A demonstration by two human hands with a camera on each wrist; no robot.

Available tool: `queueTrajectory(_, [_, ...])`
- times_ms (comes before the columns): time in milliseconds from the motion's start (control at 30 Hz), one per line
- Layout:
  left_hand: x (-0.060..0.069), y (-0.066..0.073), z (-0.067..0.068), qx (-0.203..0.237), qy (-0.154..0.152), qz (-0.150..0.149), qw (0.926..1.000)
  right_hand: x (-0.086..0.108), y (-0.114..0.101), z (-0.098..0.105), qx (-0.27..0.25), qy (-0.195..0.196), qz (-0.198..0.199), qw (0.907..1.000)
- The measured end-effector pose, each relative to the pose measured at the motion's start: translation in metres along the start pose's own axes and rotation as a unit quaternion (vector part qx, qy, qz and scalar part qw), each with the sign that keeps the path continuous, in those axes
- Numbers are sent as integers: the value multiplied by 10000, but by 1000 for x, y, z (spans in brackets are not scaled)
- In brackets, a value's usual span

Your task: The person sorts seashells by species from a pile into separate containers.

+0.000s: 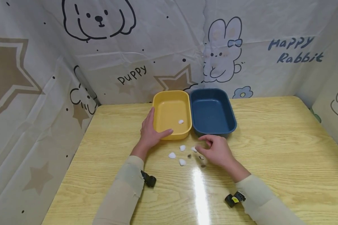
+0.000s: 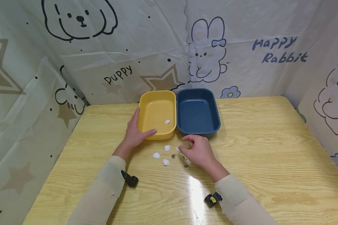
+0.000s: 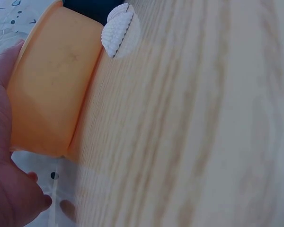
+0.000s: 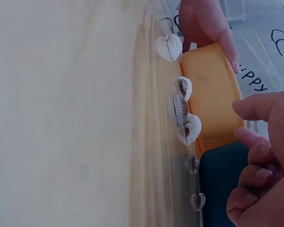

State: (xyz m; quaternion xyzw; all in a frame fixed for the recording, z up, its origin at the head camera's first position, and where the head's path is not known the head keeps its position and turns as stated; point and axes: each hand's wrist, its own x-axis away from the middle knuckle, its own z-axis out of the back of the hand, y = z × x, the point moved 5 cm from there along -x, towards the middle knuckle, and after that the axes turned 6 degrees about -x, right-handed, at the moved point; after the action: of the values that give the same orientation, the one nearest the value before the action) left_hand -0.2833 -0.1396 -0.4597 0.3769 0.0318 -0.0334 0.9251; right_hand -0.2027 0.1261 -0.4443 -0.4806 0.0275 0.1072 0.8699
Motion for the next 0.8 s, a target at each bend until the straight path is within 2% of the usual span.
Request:
queueTrajectory(233, [-1,-1,0,-24,-15,41,10000,1,9,-3,93,-161,-235,9996])
queueTrajectory(600, [-1,1,0,12,29,-27,10000,0,16,-8,232,-267,-178,9992])
queueTrajectory(800, [0,1,0,15,42,-26,10000,-1,21,-11,441,-340,-328,9979])
